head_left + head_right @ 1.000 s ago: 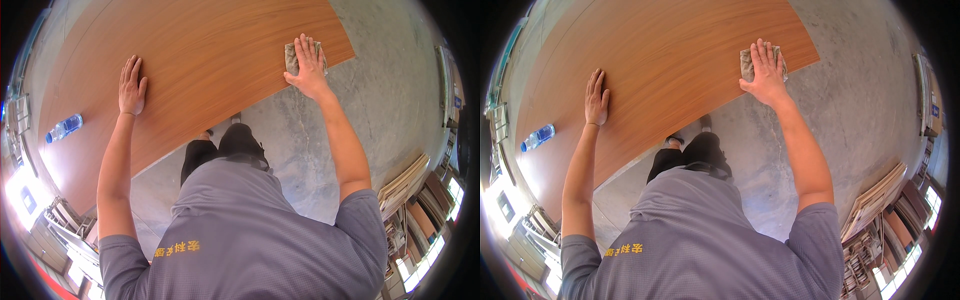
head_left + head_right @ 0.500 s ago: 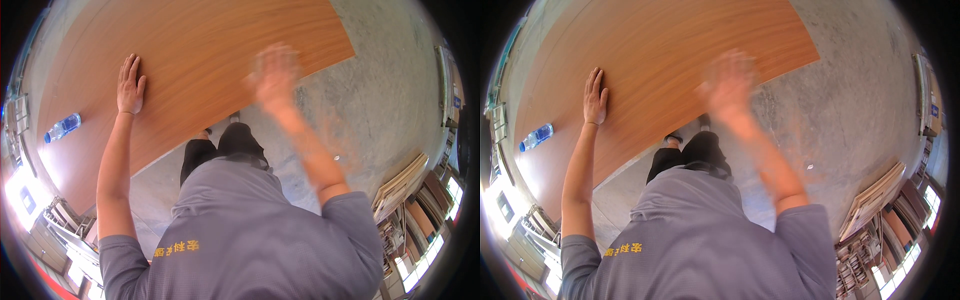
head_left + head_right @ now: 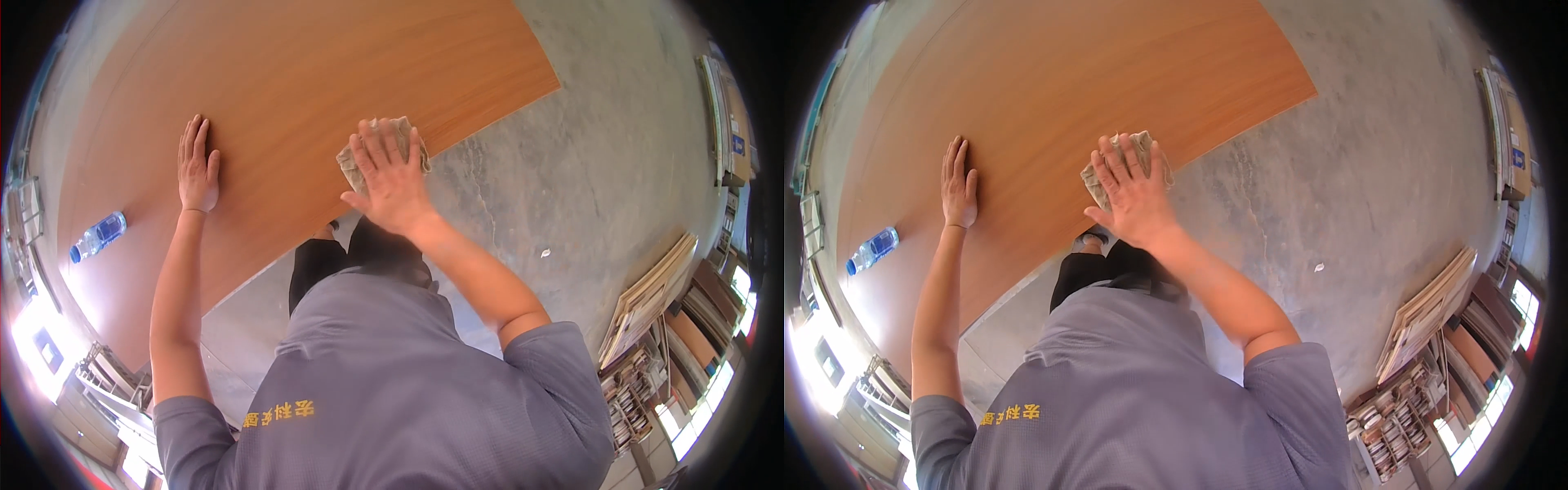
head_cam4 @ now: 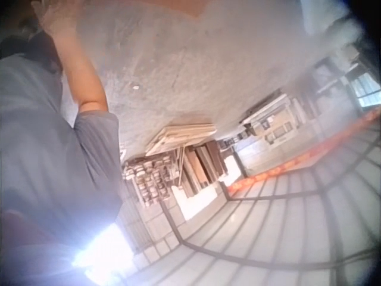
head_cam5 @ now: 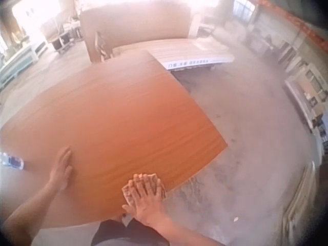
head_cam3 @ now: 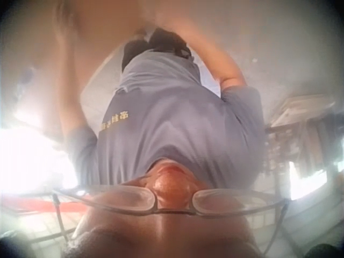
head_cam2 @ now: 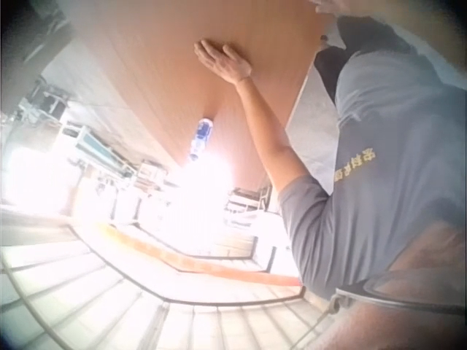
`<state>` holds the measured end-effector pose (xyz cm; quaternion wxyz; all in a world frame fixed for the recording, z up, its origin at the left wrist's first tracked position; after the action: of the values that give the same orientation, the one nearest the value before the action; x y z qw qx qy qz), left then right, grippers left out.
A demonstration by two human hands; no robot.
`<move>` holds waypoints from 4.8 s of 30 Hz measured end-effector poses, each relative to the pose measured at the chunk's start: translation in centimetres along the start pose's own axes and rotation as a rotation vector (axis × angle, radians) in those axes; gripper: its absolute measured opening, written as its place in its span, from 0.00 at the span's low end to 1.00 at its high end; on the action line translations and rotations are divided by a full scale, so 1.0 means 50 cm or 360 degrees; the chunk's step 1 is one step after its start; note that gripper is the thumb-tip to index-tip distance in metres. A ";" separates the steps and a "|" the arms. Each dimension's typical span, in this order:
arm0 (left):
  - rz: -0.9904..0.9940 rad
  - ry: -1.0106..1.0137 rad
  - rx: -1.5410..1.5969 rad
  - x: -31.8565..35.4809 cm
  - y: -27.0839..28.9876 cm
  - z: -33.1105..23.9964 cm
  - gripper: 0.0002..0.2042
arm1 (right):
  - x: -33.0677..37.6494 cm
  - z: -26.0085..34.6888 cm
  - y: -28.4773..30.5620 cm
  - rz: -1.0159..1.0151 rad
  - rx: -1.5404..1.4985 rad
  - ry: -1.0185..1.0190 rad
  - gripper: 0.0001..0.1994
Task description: The person wipes the surface of a large wooden board with a cloth, moving the cloth across the wood and occasionally shifting a water bottle to reach different areas.
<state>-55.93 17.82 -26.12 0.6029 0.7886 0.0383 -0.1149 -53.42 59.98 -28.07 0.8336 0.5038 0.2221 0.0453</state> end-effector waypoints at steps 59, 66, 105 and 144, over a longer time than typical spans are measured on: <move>-0.0592 0.1214 0.0527 0.604 0.194 0.043 0.25 | -0.123 0.315 -0.159 0.0295 0.0386 0.0471 0.45; -0.0278 0.1787 -0.0595 0.661 0.179 0.259 0.40 | -0.084 0.815 -0.372 0.0709 -0.0322 0.1274 0.40; -0.1388 0.1654 0.0218 0.308 0.098 0.143 0.51 | -0.364 0.125 -0.112 0.0544 0.0103 0.0778 0.42; -0.1753 0.1584 0.0303 0.125 0.112 0.358 0.35 | -1.157 -0.430 -0.279 -0.0304 0.0541 0.0484 0.31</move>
<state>-51.15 -1.36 -26.70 0.2987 0.6629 0.6857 -0.0326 -116.35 53.48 -29.73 0.6944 0.6009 0.3959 0.0036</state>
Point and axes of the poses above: each hand's wrist, its own x-axis away from the middle knuckle, its own y-axis out of the back of the hand, z = x × y, the point moved 1 cm from there along -x, towards the middle knuckle, and after that the axes turned 10 degrees about -z, right-handed, at the moved point
